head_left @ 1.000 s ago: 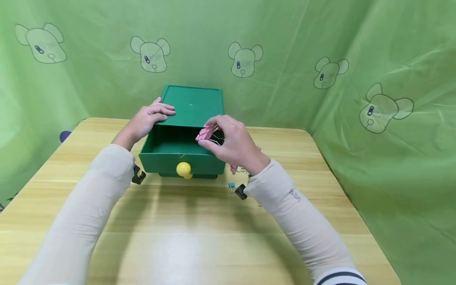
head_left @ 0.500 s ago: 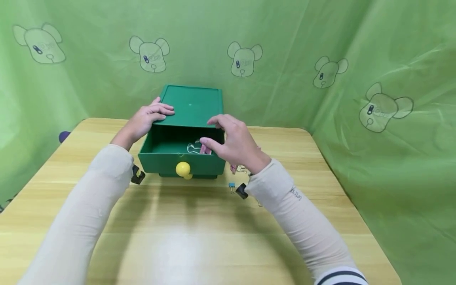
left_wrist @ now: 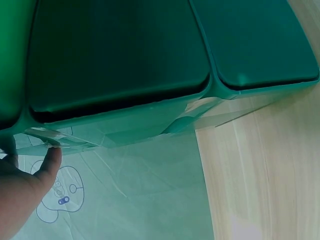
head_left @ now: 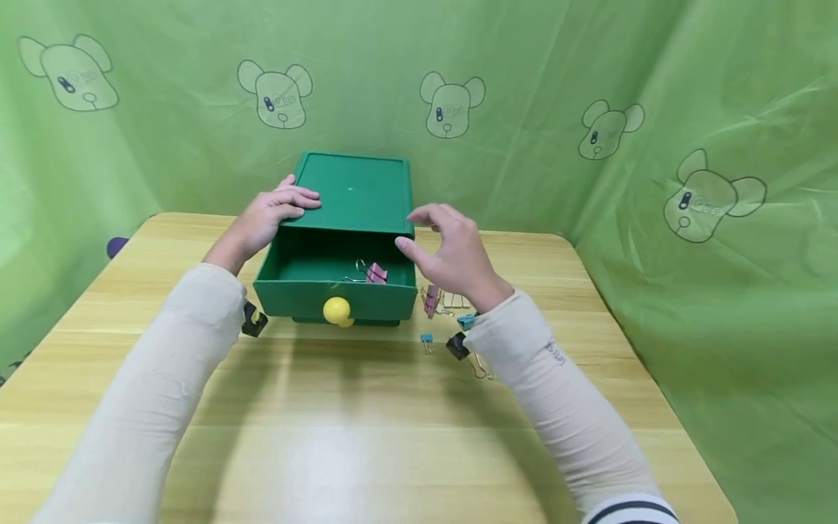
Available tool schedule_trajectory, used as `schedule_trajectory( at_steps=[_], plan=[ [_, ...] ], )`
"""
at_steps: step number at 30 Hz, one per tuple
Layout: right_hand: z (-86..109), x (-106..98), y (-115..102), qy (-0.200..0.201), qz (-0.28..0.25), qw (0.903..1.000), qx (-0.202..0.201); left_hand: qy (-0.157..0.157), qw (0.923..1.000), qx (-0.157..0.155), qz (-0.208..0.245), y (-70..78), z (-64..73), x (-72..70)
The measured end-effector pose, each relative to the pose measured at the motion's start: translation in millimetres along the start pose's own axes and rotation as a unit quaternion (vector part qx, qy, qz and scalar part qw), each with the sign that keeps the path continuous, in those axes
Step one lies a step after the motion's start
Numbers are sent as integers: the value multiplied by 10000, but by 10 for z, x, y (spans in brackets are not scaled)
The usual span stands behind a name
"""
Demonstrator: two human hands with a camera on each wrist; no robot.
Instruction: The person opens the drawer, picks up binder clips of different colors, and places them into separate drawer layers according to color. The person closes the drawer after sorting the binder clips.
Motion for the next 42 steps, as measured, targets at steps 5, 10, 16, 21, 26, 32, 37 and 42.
schedule_trajectory(
  at_steps=[5, 10, 16, 21, 26, 32, 37, 42],
  plan=[
    [-37, -3, 162, 165, -77, 9997, 192, 56, 10000, 11, 13, -7, -3, 0],
    [-59, -13, 313, 219, -82, 9983, 528, -35, 9999, -107, -32, 1, -4, -6],
    [-59, 11, 493, 158, -60, 9957, 908, -171, 9995, -263, -83, 5, 7, 3],
    [-72, 41, 634, 50, 57, 9942, 1070, -94, 9997, -201, -65, -16, 3, 11],
    [-74, 97, 755, -179, 195, 9898, 1403, -28, 9999, -130, 2, 5, 1, 11],
    [-42, 225, 916, -405, 193, 9864, 1583, 2, 10000, -45, -8, 1, 9, 9],
    [6, 346, 1026, -629, 220, 9821, 1763, 39, 10000, 16, 27, -22, 14, 17],
    [60, 455, 1119, -928, 435, 9769, 1874, 66, 10000, 17, 38, -34, 15, 25]
  ],
)
Point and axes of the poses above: each hand's wrist, its own z-axis away from the middle knuckle, its own x-axis out of the palm, y = z × x, the point moved 1 cm from there along -z, towards the middle knuckle, and after that the axes turned 13 degrees about x, right-handed, at the moved point
